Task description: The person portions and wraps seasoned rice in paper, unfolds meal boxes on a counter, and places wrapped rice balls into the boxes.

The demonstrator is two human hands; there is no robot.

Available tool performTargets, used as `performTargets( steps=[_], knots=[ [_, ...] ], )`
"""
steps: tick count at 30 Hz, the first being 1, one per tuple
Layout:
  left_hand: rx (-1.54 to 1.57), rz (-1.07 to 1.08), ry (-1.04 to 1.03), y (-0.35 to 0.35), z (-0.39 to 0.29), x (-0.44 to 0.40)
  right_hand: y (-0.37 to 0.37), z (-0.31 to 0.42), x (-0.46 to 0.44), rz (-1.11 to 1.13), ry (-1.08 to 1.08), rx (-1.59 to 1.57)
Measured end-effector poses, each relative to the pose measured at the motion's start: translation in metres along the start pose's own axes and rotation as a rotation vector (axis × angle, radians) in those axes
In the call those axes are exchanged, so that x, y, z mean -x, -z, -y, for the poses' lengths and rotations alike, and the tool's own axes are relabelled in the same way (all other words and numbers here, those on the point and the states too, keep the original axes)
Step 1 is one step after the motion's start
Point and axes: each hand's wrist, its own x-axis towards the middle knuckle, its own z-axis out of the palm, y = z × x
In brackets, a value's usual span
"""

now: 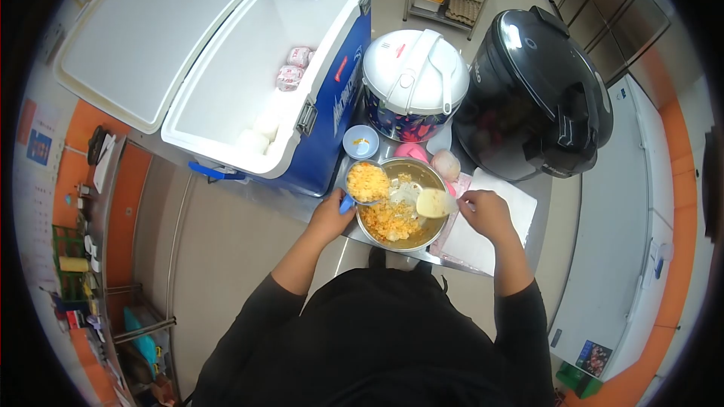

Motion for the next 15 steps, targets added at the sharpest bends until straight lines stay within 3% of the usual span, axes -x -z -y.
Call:
performTargets(
  steps=[2,4,6,10,12,15],
  knots=[
    [0.015,0.019,0.023,0.0,0.006,-0.001,-0.017,0.002,-0.009,0.024,0.076,0.176],
    [0.223,0.159,0.18,0.001,0.004,-0.001,-0.036,0.007,-0.018,0.086,0.168,0.428],
    [0.223,0.117,0.118,-0.005,0.007,-0.002,-0.045,0.015,-0.026,0.171,0.171,0.472],
    [0.394,0.054,0.082,-0.025,0.019,-0.007,-0.056,0.022,-0.031,0.414,0.065,0.341],
    [0.395,0.032,0.093,-0.028,0.016,-0.002,-0.079,0.018,-0.019,0.554,0.007,0.077],
    [0.349,0.05,0.116,-0.023,0.01,0.005,-0.117,0.03,0.011,0.518,-0.011,-0.073]
  ],
)
